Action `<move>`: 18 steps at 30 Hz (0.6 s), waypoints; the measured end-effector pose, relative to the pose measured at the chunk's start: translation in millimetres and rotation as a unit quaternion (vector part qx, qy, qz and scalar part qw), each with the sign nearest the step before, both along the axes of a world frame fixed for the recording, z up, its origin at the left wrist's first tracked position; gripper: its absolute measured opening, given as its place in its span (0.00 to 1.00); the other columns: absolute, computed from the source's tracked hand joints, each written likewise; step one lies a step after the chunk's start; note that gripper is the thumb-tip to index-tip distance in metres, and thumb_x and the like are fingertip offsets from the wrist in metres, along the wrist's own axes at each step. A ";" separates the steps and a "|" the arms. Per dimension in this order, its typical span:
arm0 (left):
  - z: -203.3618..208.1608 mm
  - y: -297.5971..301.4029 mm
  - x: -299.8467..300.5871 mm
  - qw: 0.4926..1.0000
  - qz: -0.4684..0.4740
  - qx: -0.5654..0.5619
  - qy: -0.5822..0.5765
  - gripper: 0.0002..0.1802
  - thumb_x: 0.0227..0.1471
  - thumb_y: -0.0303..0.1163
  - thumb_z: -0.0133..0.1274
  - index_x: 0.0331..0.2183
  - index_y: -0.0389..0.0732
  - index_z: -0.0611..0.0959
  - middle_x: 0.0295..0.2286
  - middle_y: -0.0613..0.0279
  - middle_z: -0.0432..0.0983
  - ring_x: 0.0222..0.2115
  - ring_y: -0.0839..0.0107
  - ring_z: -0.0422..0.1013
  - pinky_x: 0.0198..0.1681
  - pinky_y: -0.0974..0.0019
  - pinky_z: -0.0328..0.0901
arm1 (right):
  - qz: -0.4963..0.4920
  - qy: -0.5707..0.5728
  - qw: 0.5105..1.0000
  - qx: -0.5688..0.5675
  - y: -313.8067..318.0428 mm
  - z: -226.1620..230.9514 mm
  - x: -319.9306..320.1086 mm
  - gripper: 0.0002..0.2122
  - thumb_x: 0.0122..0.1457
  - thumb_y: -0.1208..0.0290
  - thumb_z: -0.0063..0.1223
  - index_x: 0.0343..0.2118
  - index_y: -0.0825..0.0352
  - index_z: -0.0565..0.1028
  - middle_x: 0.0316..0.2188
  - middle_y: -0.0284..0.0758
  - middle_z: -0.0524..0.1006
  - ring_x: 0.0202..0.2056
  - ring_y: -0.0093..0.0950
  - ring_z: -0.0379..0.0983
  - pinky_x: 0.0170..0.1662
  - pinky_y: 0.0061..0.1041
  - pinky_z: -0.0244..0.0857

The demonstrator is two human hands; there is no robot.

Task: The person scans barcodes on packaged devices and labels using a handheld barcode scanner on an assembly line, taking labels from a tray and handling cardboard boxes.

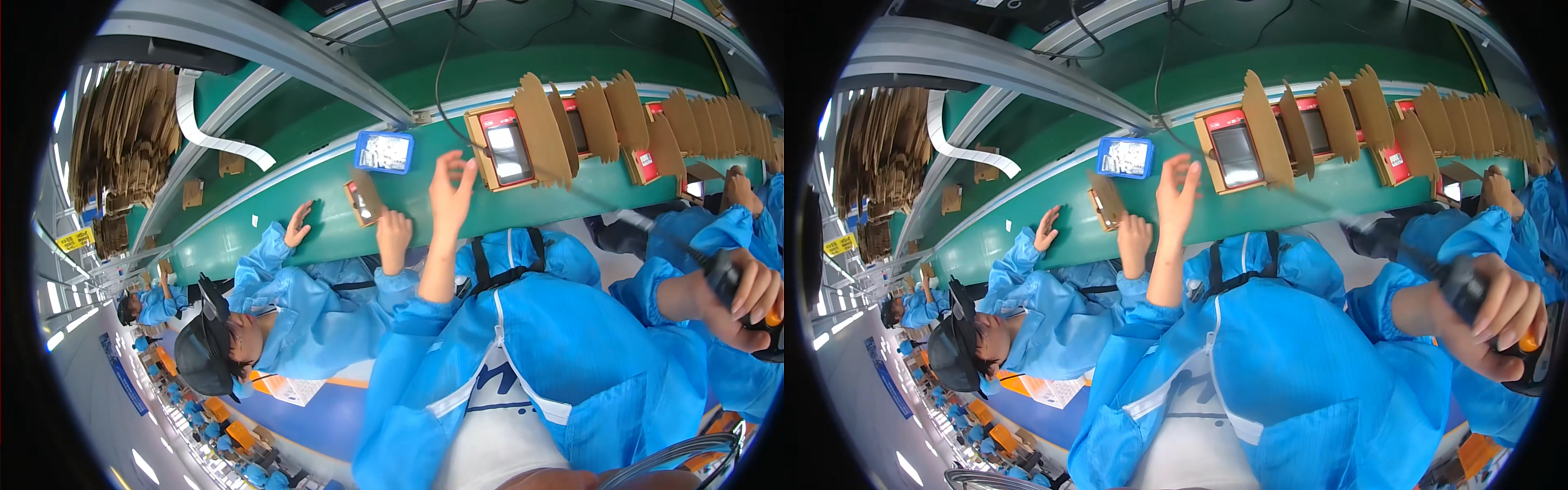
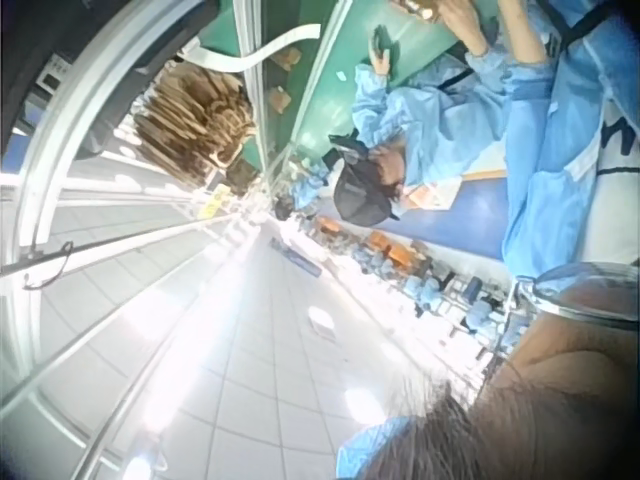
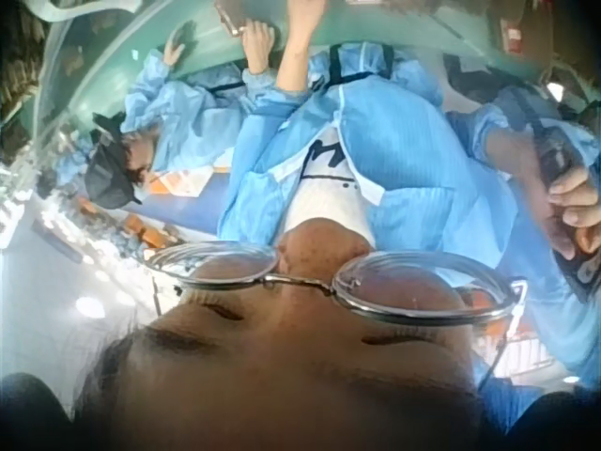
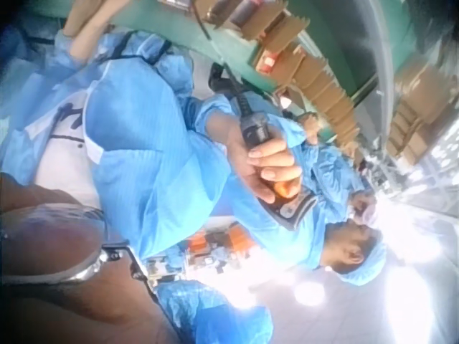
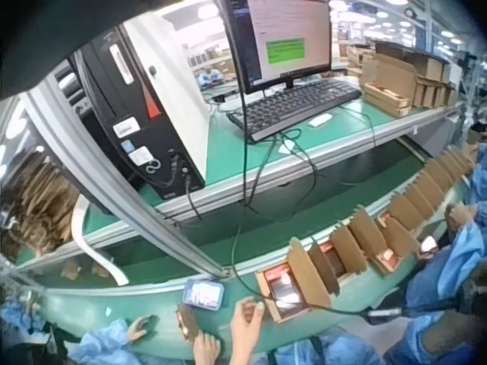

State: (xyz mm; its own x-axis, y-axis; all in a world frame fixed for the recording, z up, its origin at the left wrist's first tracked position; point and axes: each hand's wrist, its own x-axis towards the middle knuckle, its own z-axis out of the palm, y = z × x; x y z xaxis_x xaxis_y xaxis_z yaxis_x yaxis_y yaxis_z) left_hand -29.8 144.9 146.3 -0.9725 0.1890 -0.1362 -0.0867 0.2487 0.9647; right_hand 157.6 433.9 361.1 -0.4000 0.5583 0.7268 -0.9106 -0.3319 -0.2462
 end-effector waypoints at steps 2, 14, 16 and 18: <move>10.1 19.9 -11.7 0.994 -0.027 -0.087 0.054 0.22 0.51 0.38 0.58 0.44 0.35 0.74 0.29 0.56 0.76 0.29 0.70 0.73 0.31 0.69 0.67 | -0.075 0.007 0.997 0.007 16.3 -1.0 13.6 0.16 0.44 0.59 0.61 0.33 0.63 0.73 0.21 0.28 0.72 0.17 0.17 0.68 0.26 0.15 0.68; 6.4 -59.0 -6.7 0.965 0.018 0.165 -0.201 0.25 0.52 0.29 0.55 0.50 0.38 0.65 0.37 0.56 0.76 0.35 0.71 0.74 0.33 0.67 0.70 | -0.064 0.024 0.987 0.147 12.6 8.8 21.4 0.17 0.46 0.55 0.63 0.33 0.62 0.76 0.21 0.25 0.73 0.18 0.16 0.68 0.26 0.14 0.66; 0.6 -98.2 3.9 0.957 0.039 0.182 -0.222 0.24 0.52 0.29 0.56 0.49 0.38 0.66 0.36 0.57 0.75 0.34 0.71 0.74 0.34 0.67 0.70 | -0.139 0.070 0.967 0.201 1.4 22.7 12.5 0.18 0.46 0.53 0.64 0.33 0.62 0.76 0.22 0.24 0.73 0.19 0.16 0.68 0.26 0.15 0.66; -6.8 -131.3 17.6 0.940 0.108 0.207 -0.246 0.22 0.52 0.29 0.55 0.48 0.37 0.68 0.36 0.59 0.75 0.36 0.69 0.73 0.38 0.66 0.69 | -0.063 0.062 0.976 0.200 -16.0 18.4 -3.6 0.19 0.47 0.51 0.63 0.33 0.62 0.75 0.23 0.27 0.73 0.20 0.19 0.69 0.27 0.16 0.67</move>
